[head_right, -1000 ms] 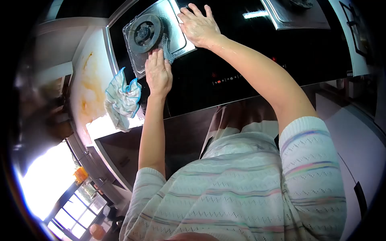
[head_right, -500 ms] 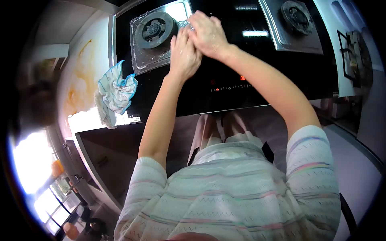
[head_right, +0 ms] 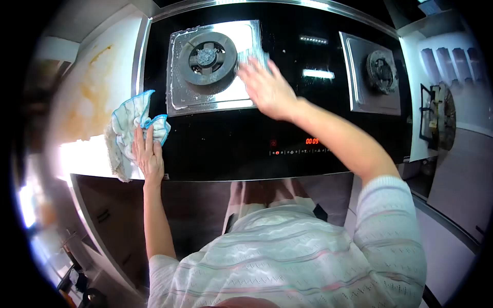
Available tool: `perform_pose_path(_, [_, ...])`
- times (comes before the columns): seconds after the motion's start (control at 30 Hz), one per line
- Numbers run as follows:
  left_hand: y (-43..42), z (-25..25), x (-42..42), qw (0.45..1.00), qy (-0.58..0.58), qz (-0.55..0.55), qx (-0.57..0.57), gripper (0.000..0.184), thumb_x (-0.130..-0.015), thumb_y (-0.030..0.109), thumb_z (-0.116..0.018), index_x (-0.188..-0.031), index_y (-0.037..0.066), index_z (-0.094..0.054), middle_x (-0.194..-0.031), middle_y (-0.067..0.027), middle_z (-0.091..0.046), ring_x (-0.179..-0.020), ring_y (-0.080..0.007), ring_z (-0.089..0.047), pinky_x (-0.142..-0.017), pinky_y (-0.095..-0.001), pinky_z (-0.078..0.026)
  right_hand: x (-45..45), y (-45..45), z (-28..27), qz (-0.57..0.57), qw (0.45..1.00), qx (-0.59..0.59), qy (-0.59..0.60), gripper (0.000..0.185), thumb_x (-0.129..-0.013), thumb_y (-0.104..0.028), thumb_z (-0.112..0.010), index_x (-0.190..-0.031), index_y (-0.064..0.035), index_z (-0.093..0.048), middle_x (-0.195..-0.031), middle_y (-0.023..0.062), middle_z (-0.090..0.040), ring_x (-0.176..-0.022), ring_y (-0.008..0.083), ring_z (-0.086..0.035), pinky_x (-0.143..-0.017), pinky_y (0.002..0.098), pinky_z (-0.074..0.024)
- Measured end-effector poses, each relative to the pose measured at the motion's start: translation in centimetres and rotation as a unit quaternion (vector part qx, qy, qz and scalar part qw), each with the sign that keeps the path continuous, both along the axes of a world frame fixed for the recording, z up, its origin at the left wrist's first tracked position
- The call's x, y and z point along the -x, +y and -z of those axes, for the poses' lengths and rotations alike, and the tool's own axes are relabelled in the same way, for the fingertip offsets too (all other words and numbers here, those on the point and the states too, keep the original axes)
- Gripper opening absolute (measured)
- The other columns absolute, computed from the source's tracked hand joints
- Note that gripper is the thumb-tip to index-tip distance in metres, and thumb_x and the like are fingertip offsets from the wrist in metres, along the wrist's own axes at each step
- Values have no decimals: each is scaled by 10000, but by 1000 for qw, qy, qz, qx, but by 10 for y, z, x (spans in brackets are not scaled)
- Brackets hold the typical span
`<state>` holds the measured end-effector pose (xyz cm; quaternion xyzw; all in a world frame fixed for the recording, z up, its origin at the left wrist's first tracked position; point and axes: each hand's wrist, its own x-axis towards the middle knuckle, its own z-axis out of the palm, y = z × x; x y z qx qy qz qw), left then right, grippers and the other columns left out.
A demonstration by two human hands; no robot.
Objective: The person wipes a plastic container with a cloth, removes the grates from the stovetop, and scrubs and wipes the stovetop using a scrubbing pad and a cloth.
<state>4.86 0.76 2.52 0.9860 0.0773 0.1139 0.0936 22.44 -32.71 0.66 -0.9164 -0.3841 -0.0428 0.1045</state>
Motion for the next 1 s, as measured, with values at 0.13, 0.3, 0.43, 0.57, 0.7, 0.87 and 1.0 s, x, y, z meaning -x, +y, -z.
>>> perform_pose_path(0.13, [6,1,0,1000,18,6,-10,388,-900,162,-501,-1287,150,-534,-1453,-118,-347,-1352,-316,-293,-1086,-492,-204,-38,10,-4,19,1000,-15,4,452,-955,-252,-362,-1379,-96,-379,-1473,105,-307,-1398,262,-207,-1113,514,-158])
perform_pose_path(0.3, [20,-3,3,999,28,18,-3,393,-903,136,-479,-1293,138,-528,-1455,-99,-353,-1357,-305,-293,-1089,-491,-198,-24,4,2,6,1000,-5,-25,453,-944,-229,-395,-1369,-74,-396,-1449,110,-351,-1383,273,-249,-1101,523,-172])
perform_pose_path(0.43, [22,1,5,999,29,17,-11,409,-889,122,-492,-1297,132,-523,-1455,-98,-357,-1354,-305,-302,-1088,-492,-203,13,1,-17,-12,998,0,64,473,-924,-226,-443,-1368,-67,-398,-1437,109,-367,-1387,261,-243,-1109,516,-159])
perform_pose_path(0.57, [23,2,6,999,17,26,-12,421,-865,104,-522,-1285,129,-537,-1442,-100,-378,-1342,-313,-323,-1080,-494,-221,-71,28,-1,53,996,-61,-22,436,-938,-229,-387,-1333,-48,-423,-1425,121,-378,-1373,284,-259,-1096,522,-176])
perform_pose_path(0.7, [25,1,6,999,9,31,-1,415,-855,100,-539,-1269,127,-553,-1427,-102,-398,-1332,-321,-337,-1070,-494,-238,28,5,-17,-4,996,-12,84,438,-938,-287,-417,-1331,-98,-454,-1405,103,-411,-1370,266,-274,-1096,546,-151])
perform_pose_path(0.87, [24,-6,6,999,16,36,10,397,-860,109,-540,-1257,114,-558,-1418,-97,-410,-1333,-317,-338,-1072,-492,-230,-38,27,-9,52,997,-53,30,439,-943,-292,-418,-1334,-95,-445,-1416,120,-399,-1367,291,-274,-1077,572,-157])
perform_pose_path(1.0, [20,-7,20,999,36,-7,4,399,-845,116,-563,-1244,130,-568,-1429,-97,-393,-1354,-313,-304,-1096,-493,-177,27,20,-20,-10,995,5,99,430,-918,-256,-477,-1327,-124,-455,-1425,82,-391,-1377,273,-259,-1084,568,-150])
